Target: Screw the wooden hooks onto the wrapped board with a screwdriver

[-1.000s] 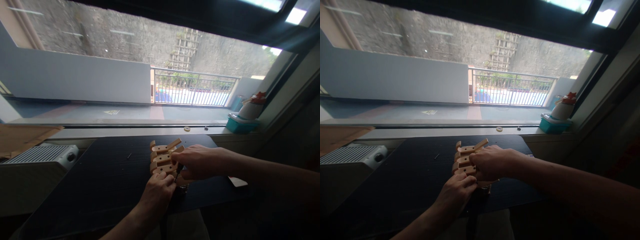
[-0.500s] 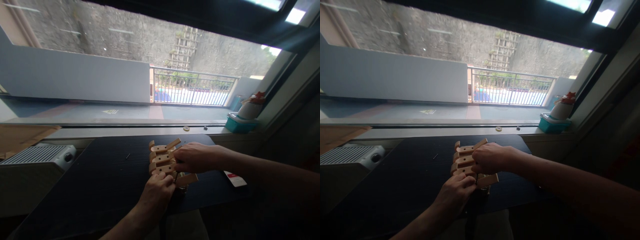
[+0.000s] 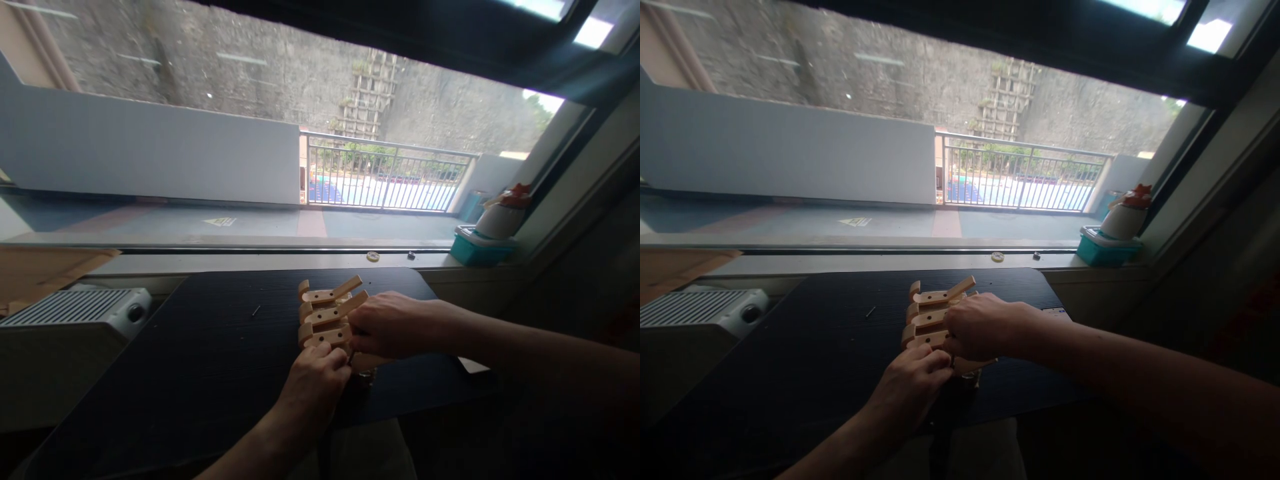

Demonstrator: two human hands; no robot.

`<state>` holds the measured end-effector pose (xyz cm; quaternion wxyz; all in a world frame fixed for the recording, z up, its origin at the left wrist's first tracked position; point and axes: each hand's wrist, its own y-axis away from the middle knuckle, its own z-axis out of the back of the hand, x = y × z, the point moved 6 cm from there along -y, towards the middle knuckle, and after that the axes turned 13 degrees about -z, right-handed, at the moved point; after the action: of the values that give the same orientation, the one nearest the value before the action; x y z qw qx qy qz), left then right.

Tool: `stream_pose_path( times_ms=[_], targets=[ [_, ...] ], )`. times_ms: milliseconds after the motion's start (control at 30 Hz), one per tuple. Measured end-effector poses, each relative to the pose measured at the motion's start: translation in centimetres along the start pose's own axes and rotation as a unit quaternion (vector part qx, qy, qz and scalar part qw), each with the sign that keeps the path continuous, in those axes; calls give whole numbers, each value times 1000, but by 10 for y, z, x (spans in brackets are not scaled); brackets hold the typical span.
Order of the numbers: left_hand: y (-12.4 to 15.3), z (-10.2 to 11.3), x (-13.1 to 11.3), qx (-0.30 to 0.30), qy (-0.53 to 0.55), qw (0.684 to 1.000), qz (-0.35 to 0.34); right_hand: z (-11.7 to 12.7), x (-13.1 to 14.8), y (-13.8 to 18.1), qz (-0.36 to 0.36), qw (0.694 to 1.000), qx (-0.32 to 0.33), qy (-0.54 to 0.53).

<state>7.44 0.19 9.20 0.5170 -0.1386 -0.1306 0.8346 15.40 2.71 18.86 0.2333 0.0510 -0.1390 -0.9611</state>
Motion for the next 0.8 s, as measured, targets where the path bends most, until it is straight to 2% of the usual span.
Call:
stream_pose_path(
  times_ms=[200,367,533,700,800],
  targets=[
    [0,3,0,1,14,1000,6,3,13,-1,87,995,-16,50],
    [1,4,1,-1,37,999,15,-2,10,0,64,997,18,31],
    [1,6,3,0,63,997,35,1,10,10,82,996,16,-27],
    [-1,13,5,16,66,996,54,6,-22,26,-24,997,-49,-60],
    [-6,18,4,15,67,996,62,-10,-57,45,-127,968,-96,-192]
  ],
)
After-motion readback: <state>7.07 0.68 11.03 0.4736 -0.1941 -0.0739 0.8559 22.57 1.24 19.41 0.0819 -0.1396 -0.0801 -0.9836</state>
